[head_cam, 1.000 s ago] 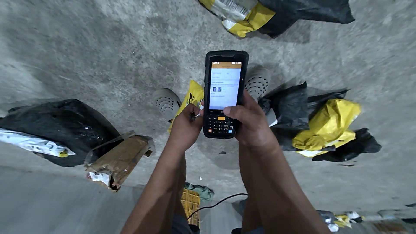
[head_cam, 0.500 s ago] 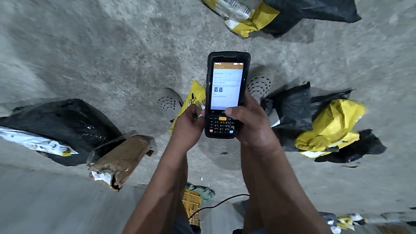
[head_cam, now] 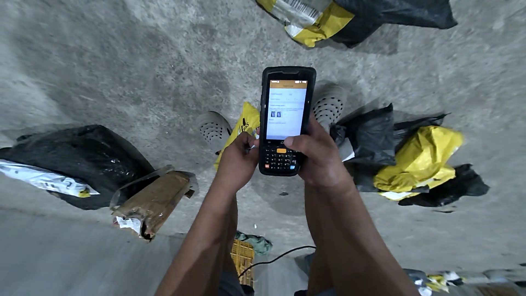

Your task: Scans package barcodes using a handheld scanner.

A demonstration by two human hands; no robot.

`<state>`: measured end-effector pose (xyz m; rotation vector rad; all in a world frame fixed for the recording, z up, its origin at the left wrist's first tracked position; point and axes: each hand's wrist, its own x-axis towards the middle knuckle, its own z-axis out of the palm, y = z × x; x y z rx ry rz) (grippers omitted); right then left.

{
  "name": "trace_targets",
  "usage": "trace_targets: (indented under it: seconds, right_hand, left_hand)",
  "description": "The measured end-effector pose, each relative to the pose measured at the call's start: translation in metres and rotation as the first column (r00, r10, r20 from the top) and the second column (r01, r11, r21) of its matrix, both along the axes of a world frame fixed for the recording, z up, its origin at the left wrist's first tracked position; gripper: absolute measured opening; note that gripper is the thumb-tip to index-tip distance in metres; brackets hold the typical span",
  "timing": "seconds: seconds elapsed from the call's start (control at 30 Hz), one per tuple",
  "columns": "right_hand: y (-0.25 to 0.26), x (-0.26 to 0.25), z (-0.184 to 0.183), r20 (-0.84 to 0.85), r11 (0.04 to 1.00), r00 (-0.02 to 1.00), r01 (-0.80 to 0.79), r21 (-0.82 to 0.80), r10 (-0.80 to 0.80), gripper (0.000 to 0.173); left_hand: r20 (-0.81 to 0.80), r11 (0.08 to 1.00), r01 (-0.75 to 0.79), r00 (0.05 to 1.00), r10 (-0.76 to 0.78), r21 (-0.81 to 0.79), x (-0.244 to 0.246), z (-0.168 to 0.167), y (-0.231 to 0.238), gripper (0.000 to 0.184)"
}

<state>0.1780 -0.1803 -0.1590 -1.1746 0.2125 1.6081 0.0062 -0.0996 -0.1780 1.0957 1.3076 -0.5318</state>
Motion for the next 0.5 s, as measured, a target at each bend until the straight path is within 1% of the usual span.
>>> trace_targets:
  seconds: [0.5]
  right_hand:
    - [-0.0004,-0.0004,0.0005,0.012,1.000,1.000,-0.007,-0.011,0.007,0.061]
  left_hand:
    - [0.011,1.000,0.025,1.000,-0.026,0.009,-0.0002,-0.0010,-0.0016,0.008]
